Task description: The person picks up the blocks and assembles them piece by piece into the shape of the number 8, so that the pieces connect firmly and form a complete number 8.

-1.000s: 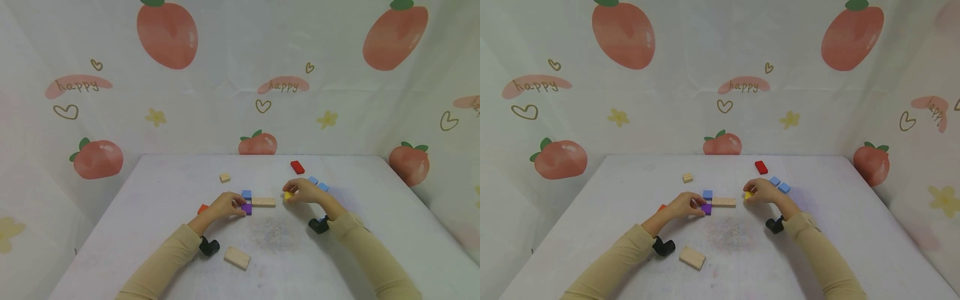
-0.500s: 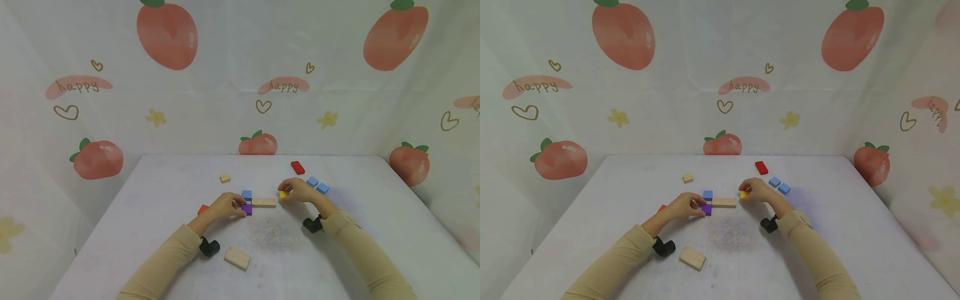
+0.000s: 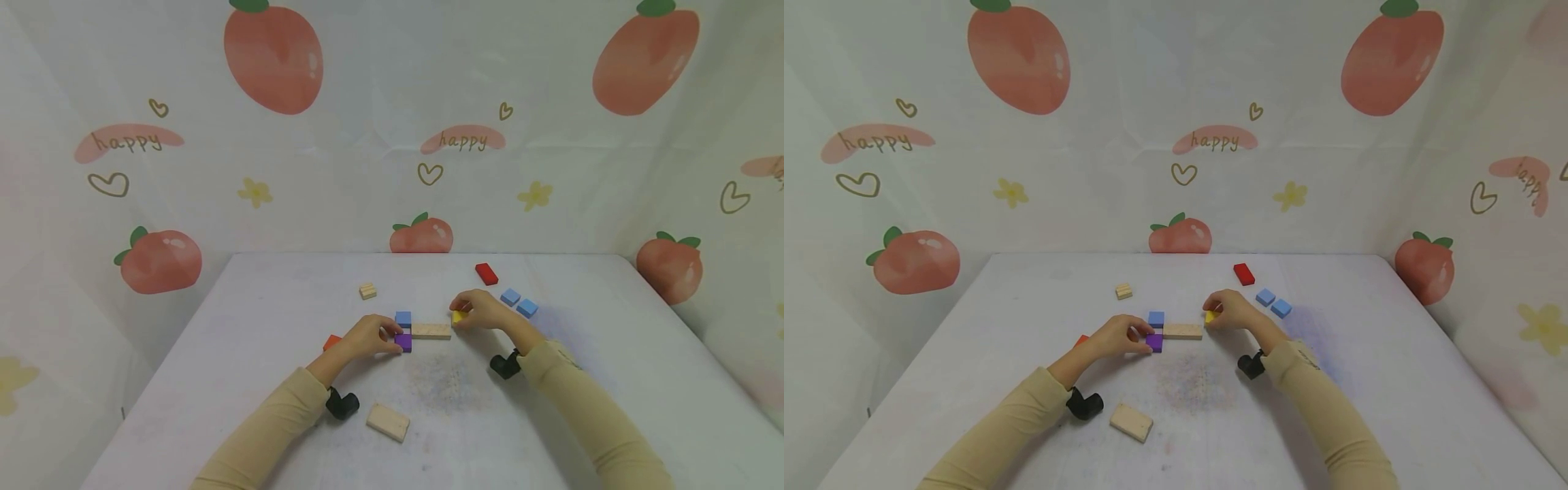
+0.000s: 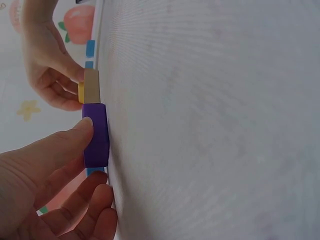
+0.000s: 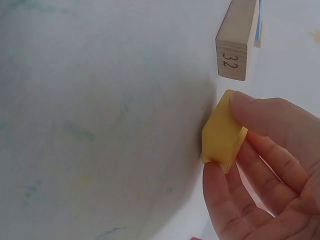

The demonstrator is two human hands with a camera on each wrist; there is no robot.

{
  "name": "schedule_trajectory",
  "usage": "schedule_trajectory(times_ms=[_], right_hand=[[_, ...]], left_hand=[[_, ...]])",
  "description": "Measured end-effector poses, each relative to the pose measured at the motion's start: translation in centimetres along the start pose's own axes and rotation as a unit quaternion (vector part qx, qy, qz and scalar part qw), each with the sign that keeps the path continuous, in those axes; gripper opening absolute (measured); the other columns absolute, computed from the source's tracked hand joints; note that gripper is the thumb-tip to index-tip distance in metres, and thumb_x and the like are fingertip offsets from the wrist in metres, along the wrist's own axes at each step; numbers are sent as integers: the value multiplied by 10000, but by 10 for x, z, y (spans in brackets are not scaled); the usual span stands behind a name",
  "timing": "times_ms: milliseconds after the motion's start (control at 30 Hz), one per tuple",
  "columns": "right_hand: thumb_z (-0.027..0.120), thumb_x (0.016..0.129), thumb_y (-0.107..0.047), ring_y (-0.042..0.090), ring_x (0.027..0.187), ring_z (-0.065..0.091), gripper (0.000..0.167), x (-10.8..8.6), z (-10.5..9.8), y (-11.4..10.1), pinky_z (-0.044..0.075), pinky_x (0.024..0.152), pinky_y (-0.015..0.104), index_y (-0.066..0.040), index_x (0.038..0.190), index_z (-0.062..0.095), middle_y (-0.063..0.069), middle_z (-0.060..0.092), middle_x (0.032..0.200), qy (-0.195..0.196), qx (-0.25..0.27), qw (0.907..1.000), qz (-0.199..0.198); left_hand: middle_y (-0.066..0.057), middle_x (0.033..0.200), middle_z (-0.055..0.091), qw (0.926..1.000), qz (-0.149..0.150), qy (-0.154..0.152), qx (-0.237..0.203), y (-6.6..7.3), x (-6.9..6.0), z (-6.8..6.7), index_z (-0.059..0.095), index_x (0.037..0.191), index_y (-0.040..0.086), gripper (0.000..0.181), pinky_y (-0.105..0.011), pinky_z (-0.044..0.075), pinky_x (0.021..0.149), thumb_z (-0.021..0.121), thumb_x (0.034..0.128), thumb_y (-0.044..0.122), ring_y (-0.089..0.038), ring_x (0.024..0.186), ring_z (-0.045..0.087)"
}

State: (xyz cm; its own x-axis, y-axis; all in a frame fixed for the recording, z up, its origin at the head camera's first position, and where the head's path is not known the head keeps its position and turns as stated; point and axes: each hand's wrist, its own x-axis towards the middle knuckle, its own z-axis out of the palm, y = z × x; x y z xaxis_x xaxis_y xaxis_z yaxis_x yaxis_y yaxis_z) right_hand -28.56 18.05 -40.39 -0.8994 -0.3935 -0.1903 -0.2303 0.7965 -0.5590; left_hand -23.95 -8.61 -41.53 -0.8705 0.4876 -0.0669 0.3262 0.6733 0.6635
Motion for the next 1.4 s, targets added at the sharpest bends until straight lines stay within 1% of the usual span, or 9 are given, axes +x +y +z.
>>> schedule_trajectory(times_ms=[200,400,533,733,867,1067,1233,1400], right_hand=[[707,802,-105,263,1021,575,290,0,1,-2,501,914,391,-47,1077,634,123,640,1087,33,-1,10000,-26],[706,800,-93,278,1032,577,286,0,2,-6,493,928,405,-38,1072,635,132,641,1084,28,-2,9999,-108],[705,801,-90,284,1041,578,282,1,3,-6,484,940,414,-36,1068,634,137,643,1090,29,-94,9998,-170],[701,802,-93,282,1050,572,279,2,2,-7,476,950,424,-46,1069,635,137,641,1103,-8,-172,9996,-202],[699,800,-87,272,1039,568,289,2,1,-8,469,957,434,-41,1077,633,134,644,1102,-43,-204,9993,-301],[693,802,-79,270,1046,569,300,1,1,-9,468,959,440,-36,1093,630,135,646,1111,-95,-140,9994,-310],[688,805,-72,268,1059,572,300,1,2,-9,470,960,437,-45,1099,635,131,648,1128,-103,-51,9996,-242],[681,806,-54,262,1044,569,286,1,2,-8,472,959,434,-49,1089,639,131,648,1123,-142,15,9994,-305]], left_hand=[[-68,951,662,10000,-67,15,-44,0,0,1,678,1044,57,309,-184,441,670,760,769,173,-111,782,533],[-70,949,665,10000,-47,28,-24,1,-1,1,679,1044,54,310,-194,444,670,760,767,166,-116,776,533],[-72,950,666,10000,-44,29,-31,2,-2,1,680,1046,55,311,-190,439,665,760,767,166,-116,770,529],[-76,937,667,9999,41,59,-74,1,-2,0,683,1035,48,303,-183,433,650,761,764,157,-106,756,526],[-81,929,668,9999,120,83,-49,0,-1,0,683,1034,42,304,-176,431,650,761,764,158,-98,755,530],[-86,932,671,9998,198,57,4,-1,-1,-1,681,1038,41,306,-175,435,653,757,769,166,-99,759,536],[-83,936,671,9998,179,42,21,-1,-1,-1,680,1041,44,308,-174,434,654,756,771,170,-98,762,537],[-81,940,670,9999,121,46,31,0,-1,0,680,1040,47,310,-183,440,666,759,767,171,-102,770,542]])
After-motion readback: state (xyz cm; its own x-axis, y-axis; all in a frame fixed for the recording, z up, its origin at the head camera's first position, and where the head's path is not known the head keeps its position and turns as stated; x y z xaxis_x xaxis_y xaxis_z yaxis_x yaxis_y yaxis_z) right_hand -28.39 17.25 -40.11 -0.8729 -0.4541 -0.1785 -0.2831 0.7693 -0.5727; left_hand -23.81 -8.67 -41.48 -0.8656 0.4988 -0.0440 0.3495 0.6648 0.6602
